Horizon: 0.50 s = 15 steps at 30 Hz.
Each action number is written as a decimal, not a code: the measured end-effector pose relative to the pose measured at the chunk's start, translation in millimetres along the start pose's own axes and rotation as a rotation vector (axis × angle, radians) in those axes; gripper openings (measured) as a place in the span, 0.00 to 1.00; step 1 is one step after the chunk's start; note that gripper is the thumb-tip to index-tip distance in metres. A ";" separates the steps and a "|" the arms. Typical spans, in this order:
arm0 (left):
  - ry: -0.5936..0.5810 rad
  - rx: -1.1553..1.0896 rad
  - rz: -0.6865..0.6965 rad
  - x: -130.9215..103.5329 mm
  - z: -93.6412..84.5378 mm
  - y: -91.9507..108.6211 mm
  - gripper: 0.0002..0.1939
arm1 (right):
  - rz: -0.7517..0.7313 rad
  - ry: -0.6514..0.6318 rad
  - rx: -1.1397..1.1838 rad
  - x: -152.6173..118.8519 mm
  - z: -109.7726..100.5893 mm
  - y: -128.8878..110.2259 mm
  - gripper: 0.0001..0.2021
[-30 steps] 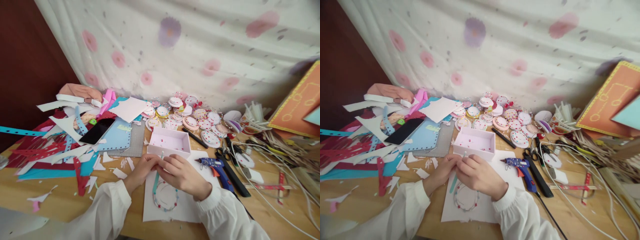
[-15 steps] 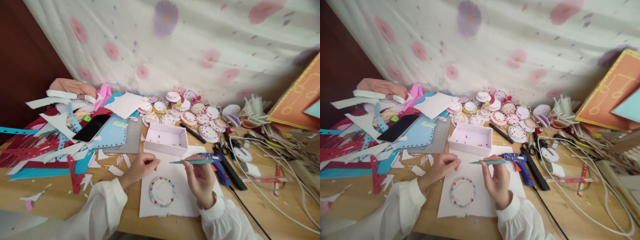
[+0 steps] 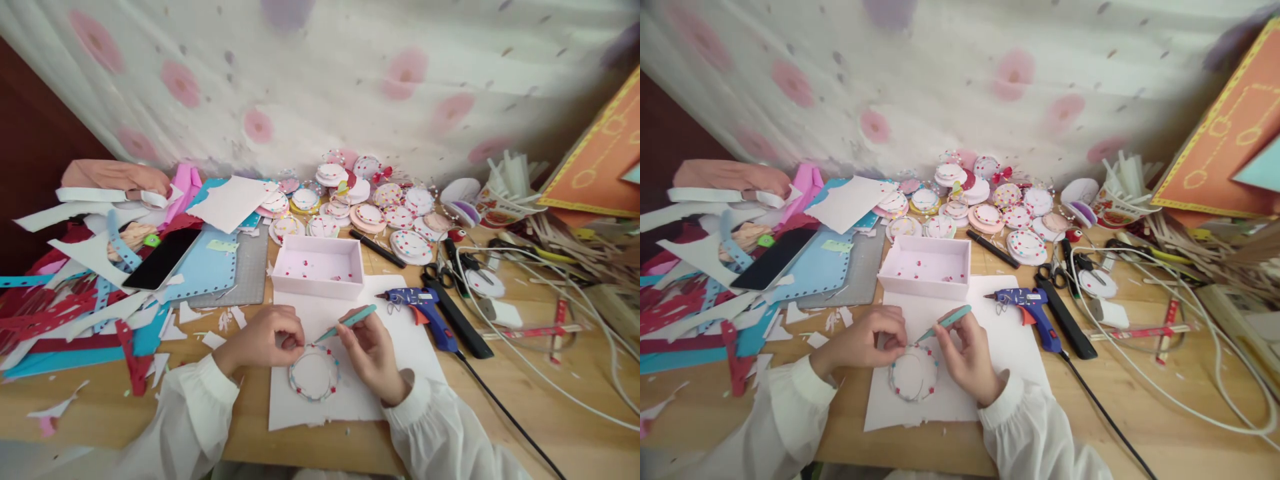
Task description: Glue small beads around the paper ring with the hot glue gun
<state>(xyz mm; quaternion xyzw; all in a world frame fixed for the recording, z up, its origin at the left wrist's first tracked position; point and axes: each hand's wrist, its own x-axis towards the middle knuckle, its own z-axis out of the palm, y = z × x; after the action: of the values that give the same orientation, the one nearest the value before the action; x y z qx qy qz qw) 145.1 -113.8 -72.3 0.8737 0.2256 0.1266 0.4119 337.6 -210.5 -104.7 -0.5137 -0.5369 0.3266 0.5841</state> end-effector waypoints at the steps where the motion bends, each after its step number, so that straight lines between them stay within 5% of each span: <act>1: 0.007 -0.003 -0.012 1.0 0.6 -0.2 0.05 | 0.000 -0.002 -0.008 -0.2 -0.3 -0.1 0.02; 15: 0.039 -0.005 -0.016 2.1 2.3 -1.0 0.06 | 0.002 -0.017 -0.093 -1.0 -1.3 4.4 0.02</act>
<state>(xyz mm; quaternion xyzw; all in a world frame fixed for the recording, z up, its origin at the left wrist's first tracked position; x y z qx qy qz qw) 147.6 -113.6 -74.4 0.8683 0.2403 0.1405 0.4105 339.4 -210.6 -109.1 -0.5380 -0.5557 0.3063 0.5549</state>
